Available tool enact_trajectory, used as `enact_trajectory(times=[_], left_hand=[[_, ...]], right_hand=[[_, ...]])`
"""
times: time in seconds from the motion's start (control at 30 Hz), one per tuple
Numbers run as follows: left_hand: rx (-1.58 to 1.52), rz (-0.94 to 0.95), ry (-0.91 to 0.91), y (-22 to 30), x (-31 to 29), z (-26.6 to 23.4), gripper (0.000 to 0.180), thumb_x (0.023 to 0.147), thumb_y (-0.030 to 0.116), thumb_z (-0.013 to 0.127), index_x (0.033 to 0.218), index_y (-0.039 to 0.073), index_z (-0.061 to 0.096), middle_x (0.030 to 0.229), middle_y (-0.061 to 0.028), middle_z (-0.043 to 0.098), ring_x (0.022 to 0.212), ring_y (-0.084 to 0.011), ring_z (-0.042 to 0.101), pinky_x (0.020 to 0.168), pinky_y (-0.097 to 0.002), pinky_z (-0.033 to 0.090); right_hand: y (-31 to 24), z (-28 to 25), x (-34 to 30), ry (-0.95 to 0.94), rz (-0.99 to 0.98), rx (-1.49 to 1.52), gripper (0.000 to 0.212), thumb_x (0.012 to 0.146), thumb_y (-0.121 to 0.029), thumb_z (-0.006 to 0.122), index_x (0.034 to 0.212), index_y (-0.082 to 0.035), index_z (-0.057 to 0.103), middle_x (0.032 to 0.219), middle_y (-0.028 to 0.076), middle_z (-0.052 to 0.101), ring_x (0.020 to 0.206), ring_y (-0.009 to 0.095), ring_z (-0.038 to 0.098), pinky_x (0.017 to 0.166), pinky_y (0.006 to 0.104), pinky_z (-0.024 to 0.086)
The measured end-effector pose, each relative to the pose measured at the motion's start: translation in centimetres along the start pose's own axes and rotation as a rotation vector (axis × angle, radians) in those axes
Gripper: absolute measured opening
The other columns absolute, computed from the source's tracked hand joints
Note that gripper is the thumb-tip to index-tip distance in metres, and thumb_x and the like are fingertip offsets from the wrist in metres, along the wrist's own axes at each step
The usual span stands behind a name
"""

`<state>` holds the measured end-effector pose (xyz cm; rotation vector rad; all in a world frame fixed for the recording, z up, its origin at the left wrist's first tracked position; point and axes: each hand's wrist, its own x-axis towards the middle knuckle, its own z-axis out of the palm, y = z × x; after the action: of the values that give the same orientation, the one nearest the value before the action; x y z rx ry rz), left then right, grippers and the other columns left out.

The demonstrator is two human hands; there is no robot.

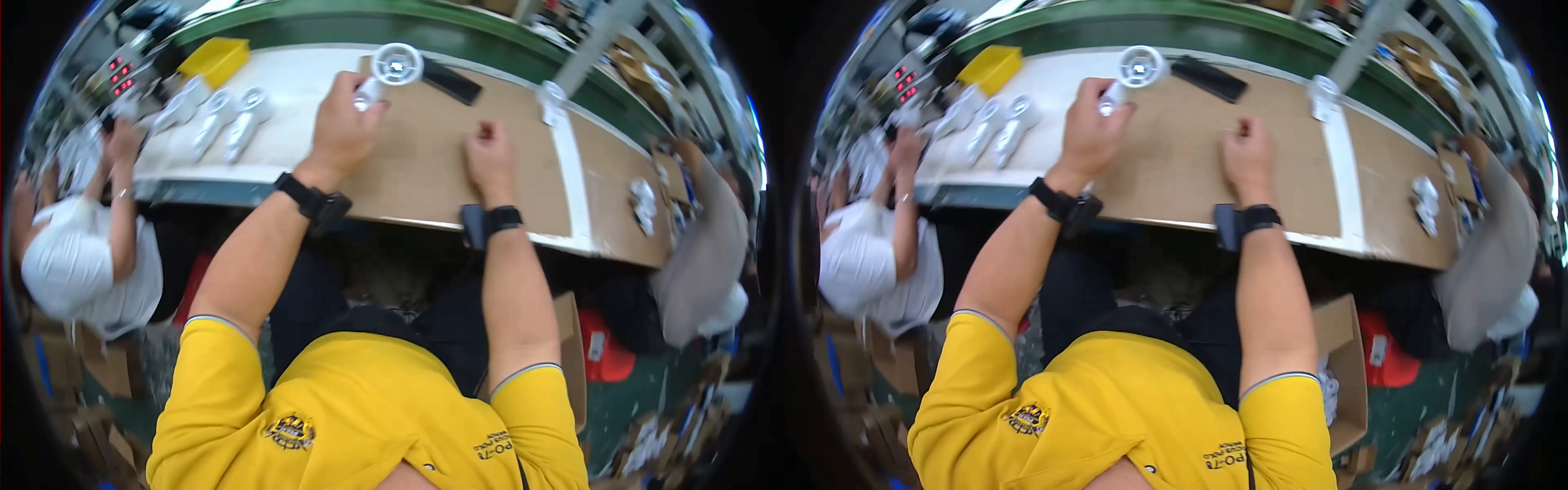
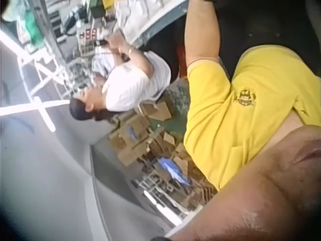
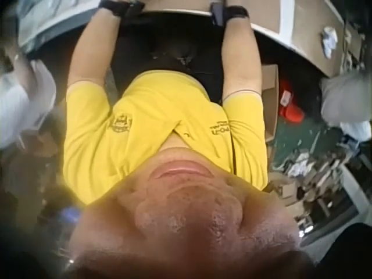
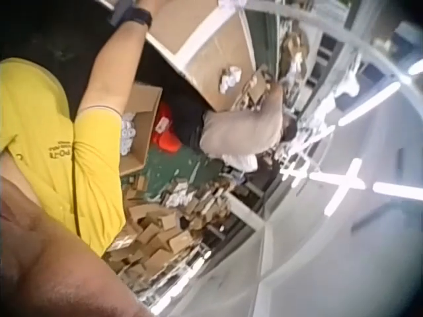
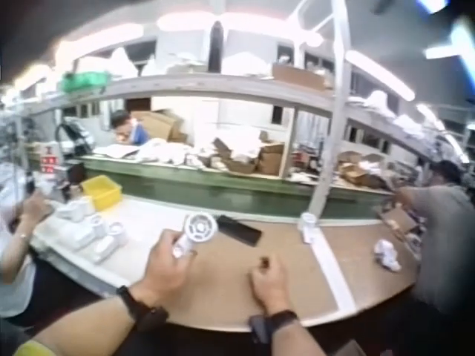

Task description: Assembling small white electronic components at a factory workbench.

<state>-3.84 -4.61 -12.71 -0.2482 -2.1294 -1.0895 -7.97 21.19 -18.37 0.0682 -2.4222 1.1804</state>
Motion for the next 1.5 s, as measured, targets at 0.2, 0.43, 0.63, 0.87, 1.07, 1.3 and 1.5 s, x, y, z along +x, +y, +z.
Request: enact_trajectory(times=[0.2, 0.43, 0.63, 0.87, 1.07, 1.3, 1.5], left_hand=[[0.115, -0.018, 0.065, -1.6, -3.1, -5.1, 0.037, 0.079, 0.010, 0.076, 0.107, 0.002, 0.053, 0.098, -0.0220, 0.064, 0.092, -0.0416, 0.063, 0.079, -0.0458, 0.051], [0.359, -0.166, 0.051, -5.7, -4.4, -8.5, 0.033, 0.078, 0.017, 0.077, 0.100, 0.000, 0.058, 0.096, -0.0216, 0.064, 0.095, -0.0414, 0.059, 0.083, -0.0463, 0.049], [0.694, 0.035, 0.104, -10.5, -4.6, -10.2, 0.030, 0.079, 0.024, 0.076, 0.093, 0.001, 0.064, 0.094, -0.0217, 0.063, 0.092, -0.0411, 0.058, 0.082, -0.0504, 0.046], [0.942, 0.018, -0.031, -12.2, -4.0, -12.9, 0.039, 0.078, 0.031, 0.077, 0.097, -0.001, 0.068, 0.096, -0.0214, 0.062, 0.094, -0.0411, 0.058, 0.085, -0.0518, 0.045], [0.797, 0.077, 0.012, -8.0, -4.7, -11.7, 0.041, 0.079, 0.022, 0.080, 0.107, -0.003, 0.062, 0.103, -0.0225, 0.062, 0.101, -0.0413, 0.057, 0.090, -0.0476, 0.046], [0.406, 0.149, -0.284, 1.3, -8.7, -2.3, 0.031, 0.085, 0.015, 0.074, 0.108, -0.001, 0.060, 0.115, -0.0197, 0.058, 0.110, -0.0391, 0.055, 0.097, -0.0444, 0.044], [0.395, 0.063, -0.286, 1.2, -9.5, -1.6, 0.023, 0.086, 0.013, 0.073, 0.104, 0.001, 0.062, 0.118, -0.0190, 0.058, 0.112, -0.0383, 0.055, 0.098, -0.0433, 0.044]], right_hand=[[0.3, 2.2, -0.3, -0.019, -0.118, -0.002, 0.032, 0.084, -0.023, 0.077, 0.104, 0.000, 0.067, 0.090, 0.011, 0.068, 0.084, 0.021, 0.066, 0.077, 0.0327, 0.054], [-0.3, 1.8, -0.5, -0.016, -0.087, 0.074, 0.028, 0.083, -0.020, 0.074, 0.101, 0.000, 0.066, 0.088, 0.014, 0.068, 0.081, 0.026, 0.066, 0.077, 0.0360, 0.054], [-0.2, 0.9, -0.6, -0.024, -0.065, -0.026, 0.027, 0.085, -0.021, 0.069, 0.103, -0.001, 0.067, 0.089, 0.013, 0.068, 0.084, 0.026, 0.066, 0.079, 0.0375, 0.053], [0.1, 2.0, -0.6, 0.027, -0.102, -0.007, 0.025, 0.082, -0.018, 0.067, 0.099, -0.001, 0.066, 0.089, 0.019, 0.068, 0.083, 0.035, 0.066, 0.075, 0.0422, 0.053], [0.4, 2.5, -0.8, 0.135, -0.138, 0.029, 0.021, 0.082, -0.015, 0.066, 0.097, 0.000, 0.066, 0.094, 0.020, 0.067, 0.087, 0.037, 0.066, 0.078, 0.0438, 0.054], [-0.5, -0.2, -0.7, 0.094, -0.023, 0.202, 0.023, 0.080, -0.012, 0.067, 0.097, 0.002, 0.063, 0.098, 0.019, 0.064, 0.091, 0.035, 0.063, 0.082, 0.0424, 0.052], [3.6, -11.7, 0.2, 0.425, -0.176, -0.019, 0.034, 0.076, -0.011, 0.074, 0.106, -0.001, 0.064, 0.098, 0.013, 0.064, 0.091, 0.025, 0.061, 0.083, 0.0376, 0.051]])
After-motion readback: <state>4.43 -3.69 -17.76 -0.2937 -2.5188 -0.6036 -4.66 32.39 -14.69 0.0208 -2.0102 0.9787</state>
